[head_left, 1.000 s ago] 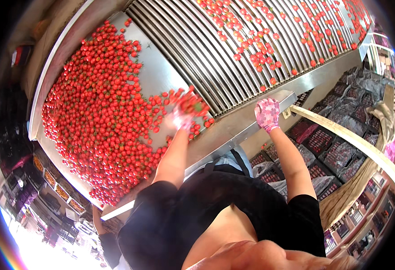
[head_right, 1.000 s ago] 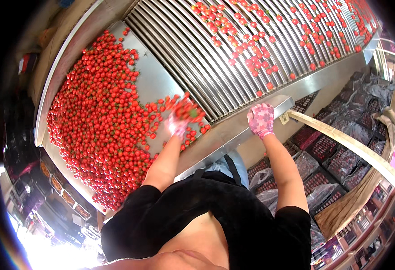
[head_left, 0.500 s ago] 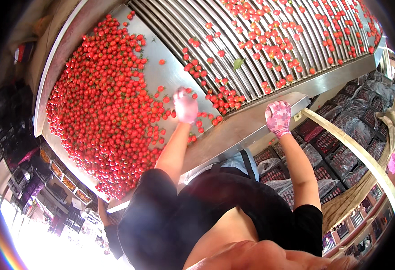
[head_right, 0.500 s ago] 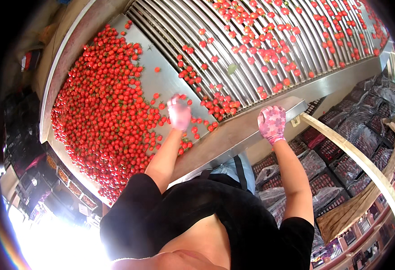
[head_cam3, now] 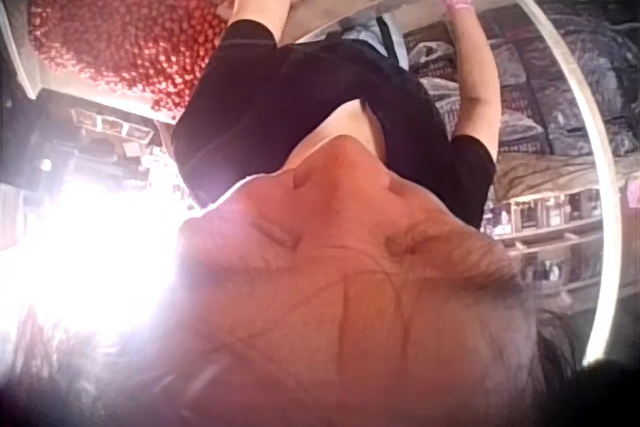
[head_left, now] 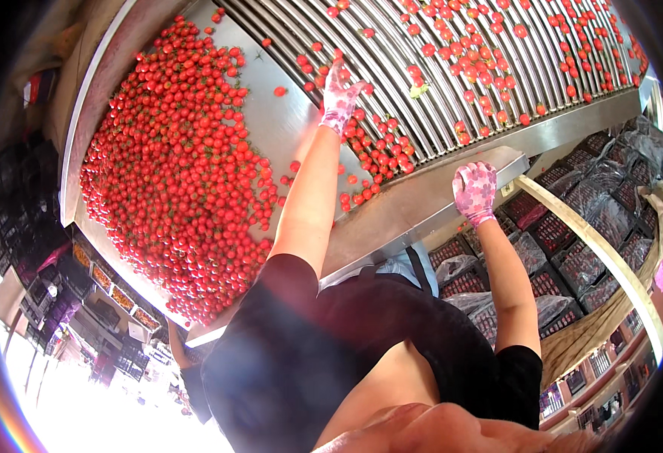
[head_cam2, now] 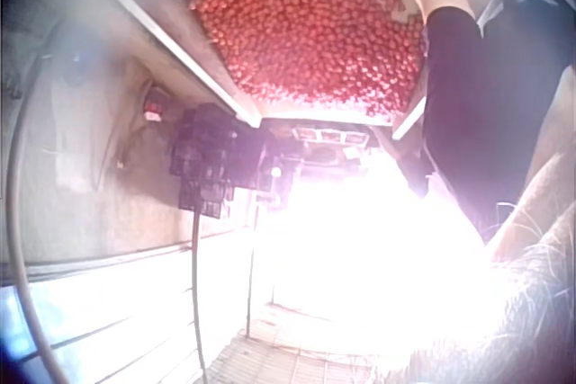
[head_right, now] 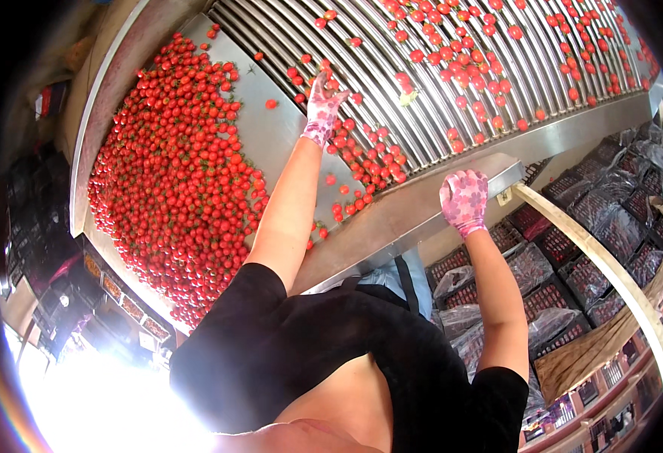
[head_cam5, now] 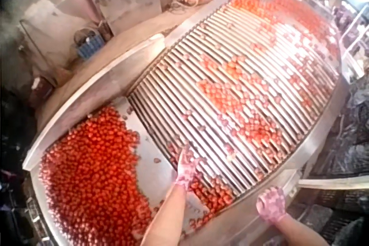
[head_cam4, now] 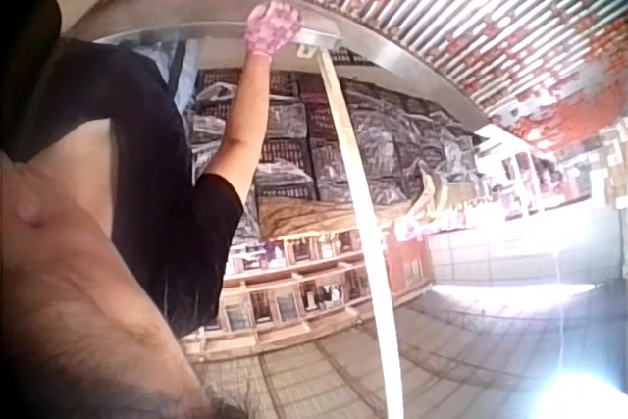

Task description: The person sorts tomatoes on a conveyor belt by hand, moving them between different sections of the belt.

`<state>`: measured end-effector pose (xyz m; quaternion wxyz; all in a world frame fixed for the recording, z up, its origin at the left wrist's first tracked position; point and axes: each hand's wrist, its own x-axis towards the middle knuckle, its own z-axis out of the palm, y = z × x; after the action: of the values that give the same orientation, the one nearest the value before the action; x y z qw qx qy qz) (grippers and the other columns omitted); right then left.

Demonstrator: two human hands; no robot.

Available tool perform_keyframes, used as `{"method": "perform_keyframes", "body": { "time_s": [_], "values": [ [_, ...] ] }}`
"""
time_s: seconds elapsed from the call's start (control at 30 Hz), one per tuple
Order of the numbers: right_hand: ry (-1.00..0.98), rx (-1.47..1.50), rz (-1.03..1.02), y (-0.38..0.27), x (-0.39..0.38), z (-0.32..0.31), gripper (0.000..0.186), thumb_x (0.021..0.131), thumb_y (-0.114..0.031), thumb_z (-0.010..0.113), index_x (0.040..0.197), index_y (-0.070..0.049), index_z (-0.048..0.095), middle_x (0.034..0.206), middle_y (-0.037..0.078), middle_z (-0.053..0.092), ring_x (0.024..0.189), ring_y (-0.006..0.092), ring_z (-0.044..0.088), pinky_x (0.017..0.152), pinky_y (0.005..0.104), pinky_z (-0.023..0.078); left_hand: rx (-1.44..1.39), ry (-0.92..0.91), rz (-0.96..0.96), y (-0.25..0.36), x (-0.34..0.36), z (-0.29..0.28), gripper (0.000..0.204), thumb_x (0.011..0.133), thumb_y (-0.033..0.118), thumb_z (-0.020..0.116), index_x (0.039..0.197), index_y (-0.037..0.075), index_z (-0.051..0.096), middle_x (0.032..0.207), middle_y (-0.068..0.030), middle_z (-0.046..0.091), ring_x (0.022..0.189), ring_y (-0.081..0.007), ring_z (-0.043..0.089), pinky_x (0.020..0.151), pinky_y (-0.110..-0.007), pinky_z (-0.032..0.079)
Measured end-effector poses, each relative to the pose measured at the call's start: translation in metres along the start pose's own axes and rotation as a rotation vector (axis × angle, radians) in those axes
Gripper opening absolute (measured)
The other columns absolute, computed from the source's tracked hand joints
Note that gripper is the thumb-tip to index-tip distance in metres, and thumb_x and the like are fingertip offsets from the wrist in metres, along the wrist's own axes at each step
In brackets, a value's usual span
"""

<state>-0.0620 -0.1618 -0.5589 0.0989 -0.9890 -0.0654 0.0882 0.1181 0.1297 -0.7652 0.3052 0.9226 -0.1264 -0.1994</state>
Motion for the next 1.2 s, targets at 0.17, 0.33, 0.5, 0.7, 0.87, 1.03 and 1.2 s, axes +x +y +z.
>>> {"method": "perform_keyframes", "body": {
  "time_s": [0.17, 0.33, 0.5, 0.7, 0.87, 1.03, 1.2],
  "values": [
    [0.038, -0.009, 0.012, 0.003, -0.002, -0.009, 0.012, 0.077, -0.020, 0.063, 0.080, -0.009, 0.064, 0.084, 0.010, 0.063, 0.092, 0.0324, 0.058, 0.089, 0.0478, 0.041, -0.190, 0.460, -0.454, -0.015, -0.091, -0.040, 0.053, 0.076, 0.015, 0.069, 0.127, 0.004, 0.056, 0.132, -0.0203, 0.052, 0.120, -0.0349, 0.053, 0.103, -0.041, 0.045],
    [-0.178, -0.023, 0.032, 0.004, 0.009, -0.009, 0.016, 0.080, -0.021, 0.063, 0.089, -0.009, 0.067, 0.092, 0.010, 0.065, 0.092, 0.0294, 0.061, 0.090, 0.0459, 0.042, 0.280, 0.149, -0.661, -0.074, -0.175, -0.052, 0.085, 0.084, 0.038, 0.068, 0.153, 0.014, 0.025, 0.160, -0.0168, 0.015, 0.147, -0.0374, 0.016, 0.111, -0.065, 0.028],
    [-0.272, 0.155, -0.112, -0.014, 0.102, 0.041, 0.021, 0.090, -0.016, 0.062, 0.110, -0.012, 0.064, 0.099, 0.009, 0.065, 0.095, 0.0282, 0.063, 0.083, 0.0410, 0.051, 0.317, -0.024, -0.919, -0.065, -0.141, -0.092, 0.113, 0.074, 0.061, 0.073, 0.158, 0.018, 0.011, 0.163, -0.0151, 0.001, 0.149, -0.0392, 0.009, 0.112, -0.065, 0.026],
    [-0.309, -0.206, -0.276, -0.048, 0.176, 0.128, 0.012, 0.082, -0.012, 0.061, 0.091, -0.014, 0.069, 0.087, 0.004, 0.069, 0.088, 0.0237, 0.069, 0.078, 0.0406, 0.052, 0.384, -0.171, -0.953, -0.066, -0.123, -0.109, 0.125, 0.068, 0.069, 0.073, 0.158, 0.020, 0.002, 0.163, -0.0167, -0.003, 0.149, -0.0430, 0.009, 0.111, -0.061, 0.032],
    [-0.413, -0.318, -0.340, -0.067, 0.184, 0.143, 0.014, 0.079, -0.009, 0.060, 0.089, -0.010, 0.071, 0.086, 0.009, 0.070, 0.086, 0.0273, 0.069, 0.075, 0.0411, 0.050, 0.408, -0.220, -0.988, -0.062, -0.125, -0.116, 0.124, 0.069, 0.069, 0.073, 0.158, 0.022, 0.001, 0.163, -0.0178, 0.000, 0.148, -0.0446, 0.011, 0.108, -0.059, 0.037],
    [-0.364, -0.424, -0.193, -0.069, 0.186, 0.162, 0.012, 0.079, -0.008, 0.061, 0.085, -0.008, 0.072, 0.081, 0.010, 0.068, 0.078, 0.0253, 0.067, 0.069, 0.0437, 0.046, 0.411, -0.179, -0.959, -0.061, -0.122, -0.113, 0.124, 0.068, 0.069, 0.074, 0.158, 0.022, 0.001, 0.164, -0.0166, -0.001, 0.148, -0.0437, 0.010, 0.107, -0.061, 0.037],
    [-0.366, -0.290, -0.104, -0.053, 0.191, 0.115, 0.009, 0.083, -0.009, 0.062, 0.084, -0.012, 0.070, 0.077, 0.008, 0.071, 0.071, 0.0212, 0.071, 0.067, 0.0402, 0.055, 0.397, -0.192, -0.974, -0.062, -0.123, -0.114, 0.125, 0.068, 0.069, 0.074, 0.158, 0.022, 0.001, 0.164, -0.0167, -0.001, 0.149, -0.0434, 0.008, 0.108, -0.061, 0.036]
  ]
}}
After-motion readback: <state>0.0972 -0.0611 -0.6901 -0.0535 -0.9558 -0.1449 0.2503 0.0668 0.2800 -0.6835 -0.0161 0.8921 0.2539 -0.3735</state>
